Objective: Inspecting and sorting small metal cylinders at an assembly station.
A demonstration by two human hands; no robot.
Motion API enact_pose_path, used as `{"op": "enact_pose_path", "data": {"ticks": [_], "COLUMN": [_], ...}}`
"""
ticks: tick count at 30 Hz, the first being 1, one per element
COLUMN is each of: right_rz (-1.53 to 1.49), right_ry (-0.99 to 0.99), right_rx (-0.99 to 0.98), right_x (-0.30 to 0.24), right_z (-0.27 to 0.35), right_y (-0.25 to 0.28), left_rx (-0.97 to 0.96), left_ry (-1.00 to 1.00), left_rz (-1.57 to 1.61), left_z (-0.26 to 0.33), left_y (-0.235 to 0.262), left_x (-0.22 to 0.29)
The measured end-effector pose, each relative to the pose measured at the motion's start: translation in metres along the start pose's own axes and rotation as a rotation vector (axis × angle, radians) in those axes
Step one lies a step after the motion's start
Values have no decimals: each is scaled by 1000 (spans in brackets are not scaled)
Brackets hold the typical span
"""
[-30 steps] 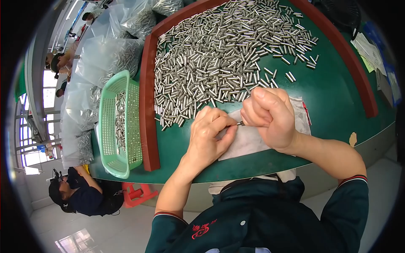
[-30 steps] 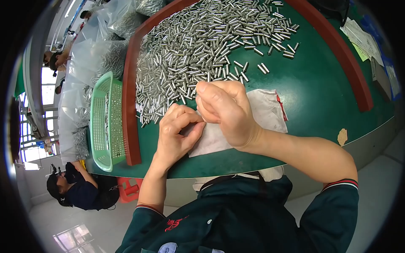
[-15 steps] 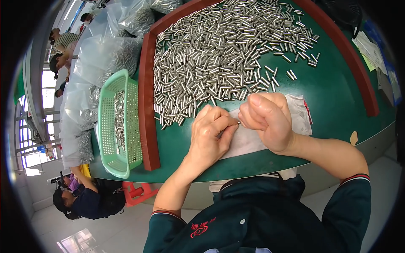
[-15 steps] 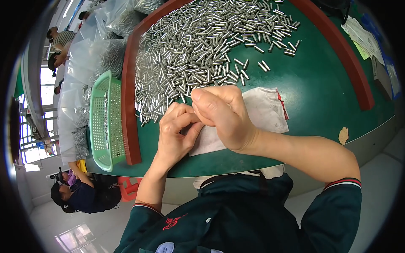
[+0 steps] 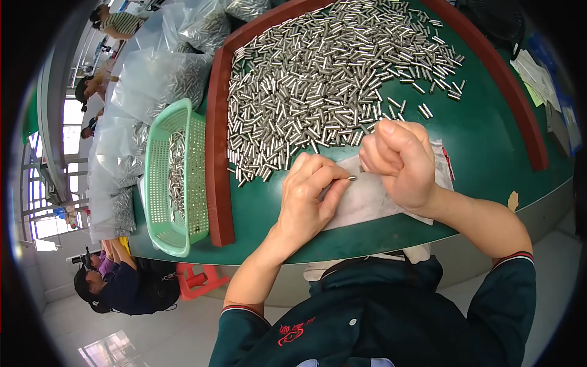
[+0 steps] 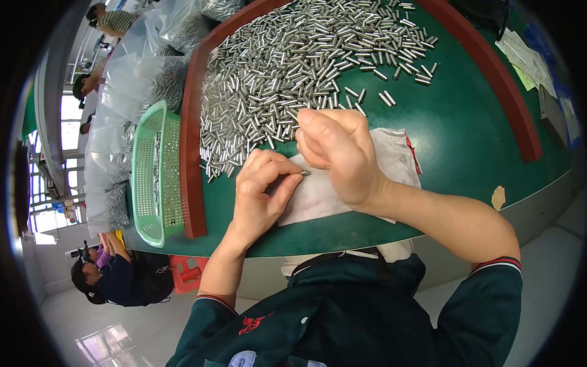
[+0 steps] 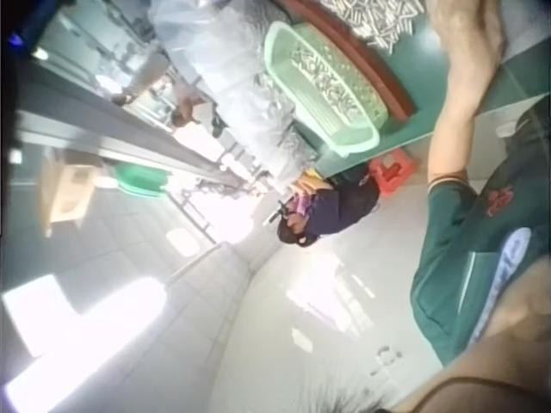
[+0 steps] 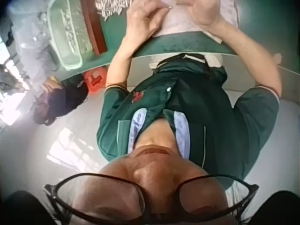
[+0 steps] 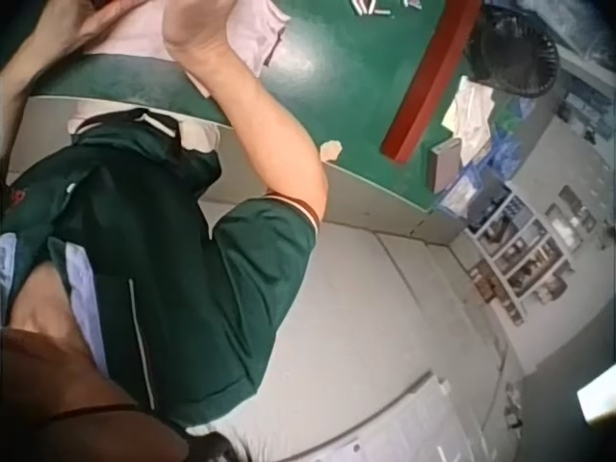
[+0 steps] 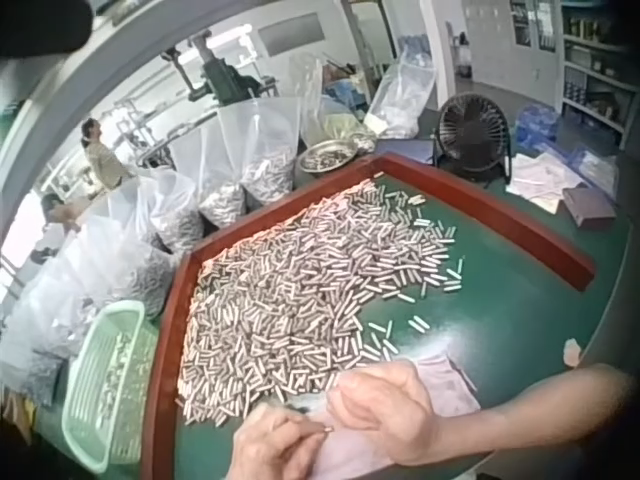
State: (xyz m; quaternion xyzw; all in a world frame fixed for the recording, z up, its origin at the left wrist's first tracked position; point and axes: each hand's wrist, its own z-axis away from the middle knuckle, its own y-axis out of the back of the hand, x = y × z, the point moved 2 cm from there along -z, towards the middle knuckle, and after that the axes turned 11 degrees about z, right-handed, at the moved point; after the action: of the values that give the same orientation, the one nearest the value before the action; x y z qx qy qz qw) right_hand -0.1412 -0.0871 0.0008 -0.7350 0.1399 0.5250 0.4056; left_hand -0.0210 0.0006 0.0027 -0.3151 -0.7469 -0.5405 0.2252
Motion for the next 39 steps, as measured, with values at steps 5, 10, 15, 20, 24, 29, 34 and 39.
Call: {"op": "enact_pose_path", "data": {"ticks": [5,10,15,20,24,29,34,39], "right_rz": [-7,-52,-31,-36,-32,-20,-64,-66], "right_ry": [5,8,13,12,14,3,-1,-1], "right_rx": [-28,-3,16,21,20,-1,-18,-8], "right_x": [2,2,-1,-1,0,0,0,0], "right_z": [0,0,0,-1,-1,-1,-1,-1], "right_y": [-1,-1,-3,-3,-2,-1,0,1], "left_rx": [74,66,70,83,207,276,224,118], "left_ry": [645,697,706,727,717,549,142,188], "left_rz": [1156,1394,1418,1404,1541,843,-97,-130], "left_z": [7,8,6,5,4,1,-6,-8], "left_y": [9,13,16,16,18,24,24,20], "left_x": [-16,-28,-27,-28,-29,-29,-27,-28]}}
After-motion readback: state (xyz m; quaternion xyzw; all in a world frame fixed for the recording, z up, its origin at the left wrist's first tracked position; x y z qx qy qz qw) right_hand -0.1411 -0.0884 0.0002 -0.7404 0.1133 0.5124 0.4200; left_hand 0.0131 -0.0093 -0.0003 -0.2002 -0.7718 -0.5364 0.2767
